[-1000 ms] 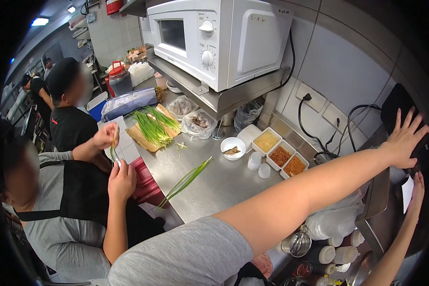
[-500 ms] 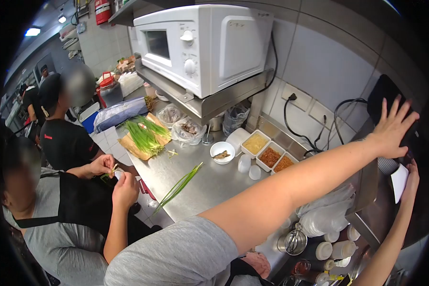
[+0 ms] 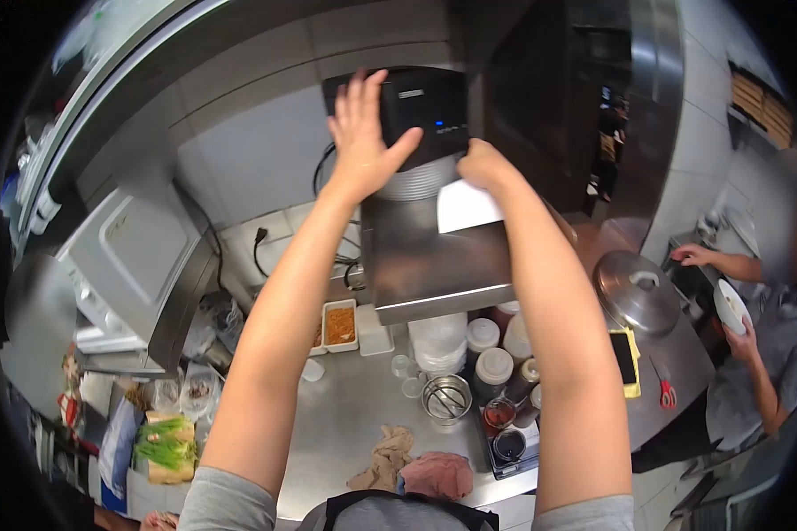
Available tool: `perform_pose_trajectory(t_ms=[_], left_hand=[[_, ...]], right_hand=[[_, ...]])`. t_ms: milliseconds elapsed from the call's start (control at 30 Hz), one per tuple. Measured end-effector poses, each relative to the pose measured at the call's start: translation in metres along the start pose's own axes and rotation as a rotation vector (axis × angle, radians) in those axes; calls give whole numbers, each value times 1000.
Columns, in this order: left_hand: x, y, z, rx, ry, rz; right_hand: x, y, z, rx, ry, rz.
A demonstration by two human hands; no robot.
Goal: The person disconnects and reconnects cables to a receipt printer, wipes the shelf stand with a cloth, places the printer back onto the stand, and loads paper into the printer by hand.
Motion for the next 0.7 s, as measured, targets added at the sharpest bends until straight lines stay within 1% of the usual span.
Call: perform_pose_trajectory(t_ms=[167, 300, 700], left_hand=[[-1, 3, 1, 9, -18, 40], [-2, 4, 1, 11, -34, 29], [-2, 4, 1, 12, -41, 41]], right_hand=[[-12, 17, 16, -41, -29, -7], [-7, 10, 6, -86, -57, -41], [-5, 2, 1, -87, -111, -76]])
Point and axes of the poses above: each hand's wrist, its own z-axis towards the middle knuckle, its own x-axis out of the back of the hand, y = z × x, the point moved 7 cm from there along z, towards the middle knuckle, and after that the axes turned 7 degrees about -z, right-handed, at the moved point
